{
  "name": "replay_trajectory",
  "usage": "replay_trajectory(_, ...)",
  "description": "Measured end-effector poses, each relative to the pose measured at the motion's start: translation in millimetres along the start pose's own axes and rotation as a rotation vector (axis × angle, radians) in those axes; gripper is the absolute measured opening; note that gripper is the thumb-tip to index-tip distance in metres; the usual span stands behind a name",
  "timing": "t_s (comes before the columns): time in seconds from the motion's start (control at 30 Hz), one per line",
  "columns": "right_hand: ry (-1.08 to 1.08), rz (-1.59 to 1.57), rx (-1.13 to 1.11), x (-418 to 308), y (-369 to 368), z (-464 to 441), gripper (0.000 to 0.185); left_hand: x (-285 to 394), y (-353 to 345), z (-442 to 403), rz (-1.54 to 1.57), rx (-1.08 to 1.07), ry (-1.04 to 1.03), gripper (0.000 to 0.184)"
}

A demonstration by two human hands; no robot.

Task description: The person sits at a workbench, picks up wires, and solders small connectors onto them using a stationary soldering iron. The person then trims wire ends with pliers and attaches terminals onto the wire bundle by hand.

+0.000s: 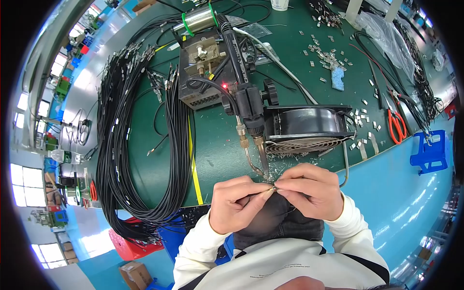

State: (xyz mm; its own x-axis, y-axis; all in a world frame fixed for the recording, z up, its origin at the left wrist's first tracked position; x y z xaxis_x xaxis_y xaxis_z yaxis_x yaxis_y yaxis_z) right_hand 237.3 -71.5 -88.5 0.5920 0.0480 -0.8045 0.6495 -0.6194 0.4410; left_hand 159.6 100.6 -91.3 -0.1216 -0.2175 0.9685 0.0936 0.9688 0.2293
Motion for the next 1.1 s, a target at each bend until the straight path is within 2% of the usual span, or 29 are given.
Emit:
replay_trajectory(0.27, -0.158, -0.168, 0.055, 1.8, -1.8, 2.5, 0.024, -2.0, 0.9, -0.8, 0.024, -0.009, -0.043, 0.017)
replay_trajectory(0.43, -0.172, -0.313, 0.142, 5.4, -7.6, 3.0, 0.022, -2.7, 2.0, -1.1, 0.049, -0.004, -0.026, 0.016)
replay_trajectory(1.1, -0.149, -0.395, 0.235, 8.2, -14.8, -10.0, 0.022, -4.6, 5.7, -4.8, 0.212, 0.080, 0.022, 0.012)
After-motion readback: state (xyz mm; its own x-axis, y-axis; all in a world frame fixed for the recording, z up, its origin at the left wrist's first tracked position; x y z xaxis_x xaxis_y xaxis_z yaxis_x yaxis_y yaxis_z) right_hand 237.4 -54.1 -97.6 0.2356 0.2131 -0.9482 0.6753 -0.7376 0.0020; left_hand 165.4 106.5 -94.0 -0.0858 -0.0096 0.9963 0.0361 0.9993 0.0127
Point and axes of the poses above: each hand's wrist, its own z-axis away from the middle knuckle, its own y-axis out of the back of the hand, x = y × z, the point moved 2 cm from there along -z, towards the middle knuckle, and after that the axes turned 13 degrees about -x, right-handed, at the moved point
